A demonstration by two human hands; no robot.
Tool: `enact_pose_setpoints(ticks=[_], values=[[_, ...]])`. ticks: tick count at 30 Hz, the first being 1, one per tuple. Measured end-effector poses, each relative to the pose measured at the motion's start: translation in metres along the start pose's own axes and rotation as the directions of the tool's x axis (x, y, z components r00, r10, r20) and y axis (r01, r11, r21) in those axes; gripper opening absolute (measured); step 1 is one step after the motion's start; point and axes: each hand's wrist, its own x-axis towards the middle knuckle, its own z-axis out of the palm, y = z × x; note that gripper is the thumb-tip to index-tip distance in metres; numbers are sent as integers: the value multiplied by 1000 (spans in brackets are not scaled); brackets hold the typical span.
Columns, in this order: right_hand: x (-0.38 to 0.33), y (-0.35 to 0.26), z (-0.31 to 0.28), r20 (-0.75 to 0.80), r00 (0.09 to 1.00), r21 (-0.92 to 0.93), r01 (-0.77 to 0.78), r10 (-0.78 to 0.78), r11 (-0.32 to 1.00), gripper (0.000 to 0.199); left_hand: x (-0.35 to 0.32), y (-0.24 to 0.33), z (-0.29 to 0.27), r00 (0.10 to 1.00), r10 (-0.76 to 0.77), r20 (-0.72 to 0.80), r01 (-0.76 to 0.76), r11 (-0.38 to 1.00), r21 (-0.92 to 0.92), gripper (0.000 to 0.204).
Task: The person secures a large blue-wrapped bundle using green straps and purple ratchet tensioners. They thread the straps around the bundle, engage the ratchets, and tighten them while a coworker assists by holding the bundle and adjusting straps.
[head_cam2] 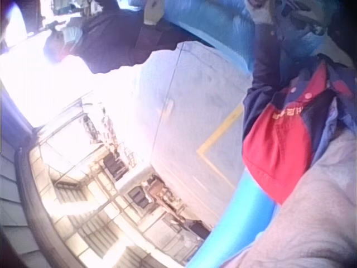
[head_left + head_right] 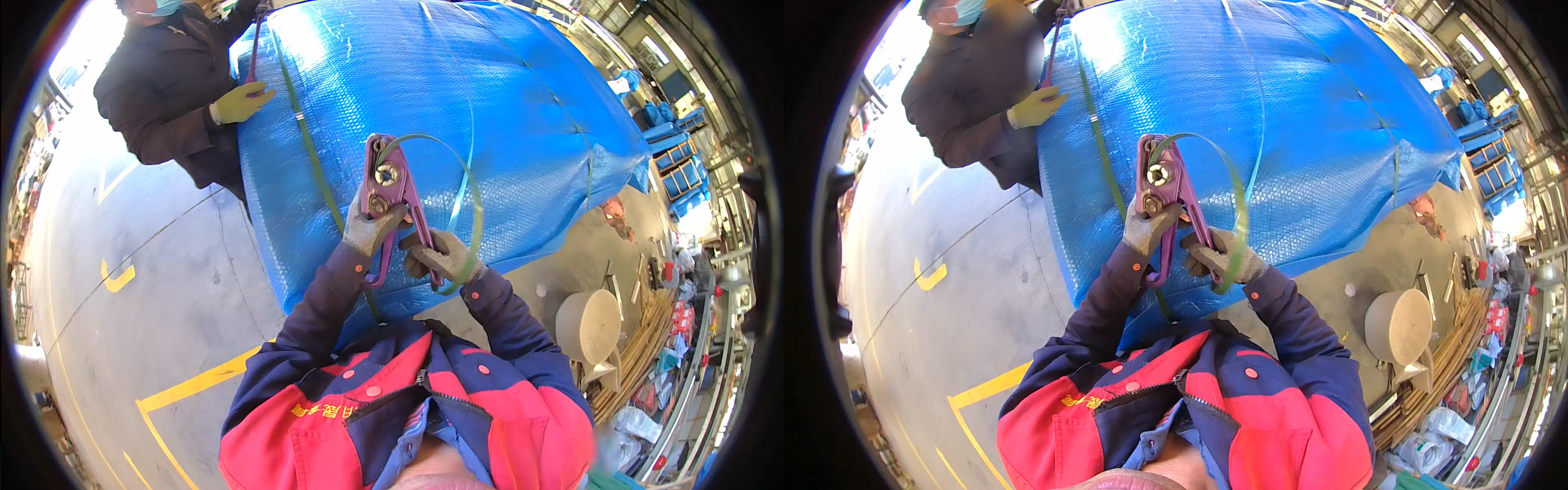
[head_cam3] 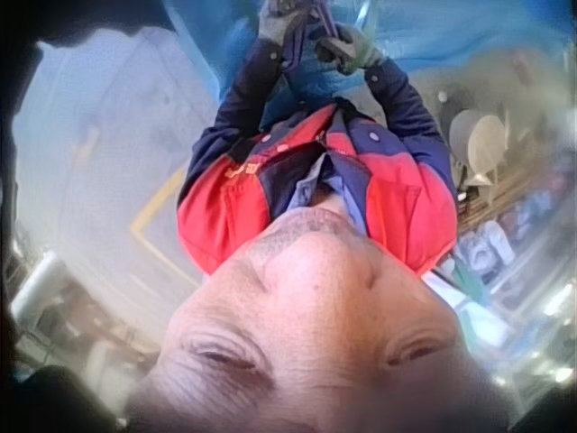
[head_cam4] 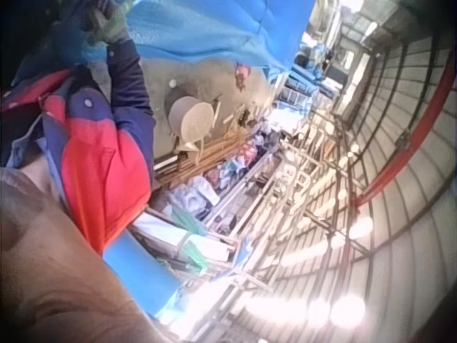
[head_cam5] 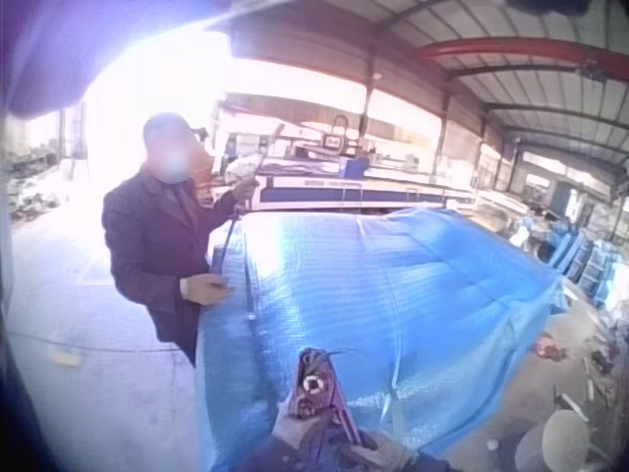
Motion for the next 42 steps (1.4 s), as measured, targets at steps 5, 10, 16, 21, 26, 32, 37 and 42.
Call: enact_pose_setpoints(ticks=[5,10,16,21,26,32,37,42], values=[[-5,-7,1,186,982,-132,36,-11,991,43,-40,14,-1,944,329,-5,-316,911,266,81],[-4,-19,11,336,934,-66,153,-122,986,41,-75,27,-3,898,400,-183,-325,885,334,85],[-5,-87,-20,199,980,-282,56,1,958,33,-118,58,-18,908,374,-191,-299,894,334,76],[6,-58,-11,195,979,-263,-7,61,965,30,-130,51,-19,937,76,-340,-37,992,120,71],[10,38,45,181,983,-110,42,-21,993,41,-138,31,-39,898,126,-422,-52,981,185,73],[-20,27,74,168,985,-379,36,31,925,39,-164,9,-50,925,96,-368,-27,982,189,76],[-37,-37,18,135,991,-489,43,27,871,41,-197,13,-27,966,77,-248,-32,983,181,77],[-45,1,40,208,917,-752,372,-340,544,54,-220,16,-14,903,274,-330,-137,914,382,85]])
